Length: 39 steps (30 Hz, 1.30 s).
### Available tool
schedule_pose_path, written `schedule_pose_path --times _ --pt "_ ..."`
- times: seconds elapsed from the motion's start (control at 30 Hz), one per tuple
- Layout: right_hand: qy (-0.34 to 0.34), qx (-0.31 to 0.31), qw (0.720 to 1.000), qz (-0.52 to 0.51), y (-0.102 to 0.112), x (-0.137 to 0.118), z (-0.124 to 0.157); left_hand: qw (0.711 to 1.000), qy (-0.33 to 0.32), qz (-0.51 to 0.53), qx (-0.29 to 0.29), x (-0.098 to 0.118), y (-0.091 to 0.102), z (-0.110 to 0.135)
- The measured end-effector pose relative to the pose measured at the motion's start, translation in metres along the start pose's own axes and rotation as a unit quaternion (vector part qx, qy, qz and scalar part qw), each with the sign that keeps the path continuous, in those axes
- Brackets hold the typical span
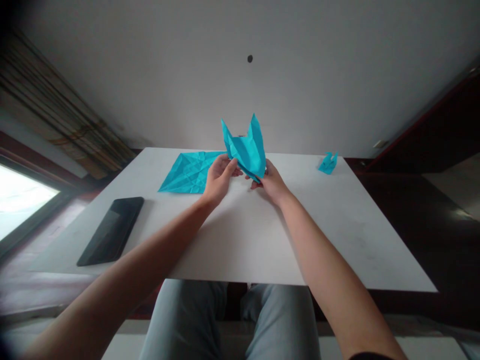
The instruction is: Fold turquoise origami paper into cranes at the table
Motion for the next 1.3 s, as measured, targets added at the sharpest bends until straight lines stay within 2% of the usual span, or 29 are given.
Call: schedule_pose_path --times 0.1,0.2,0.27,0.37,0.47,0.53,0.6,0.77,0.9,1.03,1.17,1.3 --pt "0.055 0.029 0.996 0.06 0.009 0.001 -0.007 1.0 -0.004 -0.015 0.026 0.001 0.005 -0.002" --pt "0.164 0.08 0.974 0.133 0.019 -0.008 -0.007 0.996 -0.01 -0.051 0.067 0.002 0.014 -0.002" --pt "0.253 0.125 0.94 0.192 0.024 -0.022 0.001 0.991 -0.008 -0.085 0.103 0.003 0.023 -0.002" --pt "0.383 0.161 0.866 0.277 0.02 -0.049 0.023 0.981 -0.01 -0.137 0.14 0.005 0.034 0.0" --pt "0.452 0.134 0.808 0.353 0.006 -0.066 0.038 0.974 -0.035 -0.167 0.146 0.012 0.035 0.0" --pt "0.474 0.105 0.788 0.379 -0.001 -0.07 0.042 0.976 -0.044 -0.158 0.144 0.012 0.034 -0.001" --pt "0.478 0.097 0.785 0.382 -0.001 -0.071 0.041 0.979 -0.043 -0.137 0.145 0.01 0.034 -0.002" --pt "0.46 0.128 0.808 0.345 0.011 -0.071 0.034 0.986 -0.044 -0.092 0.129 0.006 0.032 -0.004" --pt "0.471 0.107 0.814 0.322 0.008 -0.074 0.037 0.987 -0.038 -0.128 0.091 0.004 0.026 -0.001" --pt "0.443 0.115 0.83 0.319 0.01 -0.072 0.034 0.989 -0.01 -0.139 0.055 -0.004 0.018 0.003" --pt "0.41 0.111 0.84 0.337 0.009 -0.069 0.03 0.981 -0.049 -0.179 0.05 -0.002 0.015 0.005" --pt "0.423 0.072 0.827 0.363 -0.001 -0.069 0.034 0.968 -0.088 -0.222 0.079 0.005 0.023 0.003"
Point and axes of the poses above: each hand's wrist, its own z-axis away from the middle knuckle, its own y-axis out of the back of the hand, x = y × z, the point moved 10 cm from there along -z, towards the middle knuckle, and after that the axes turned 10 degrees about x, right-handed, at the moved point
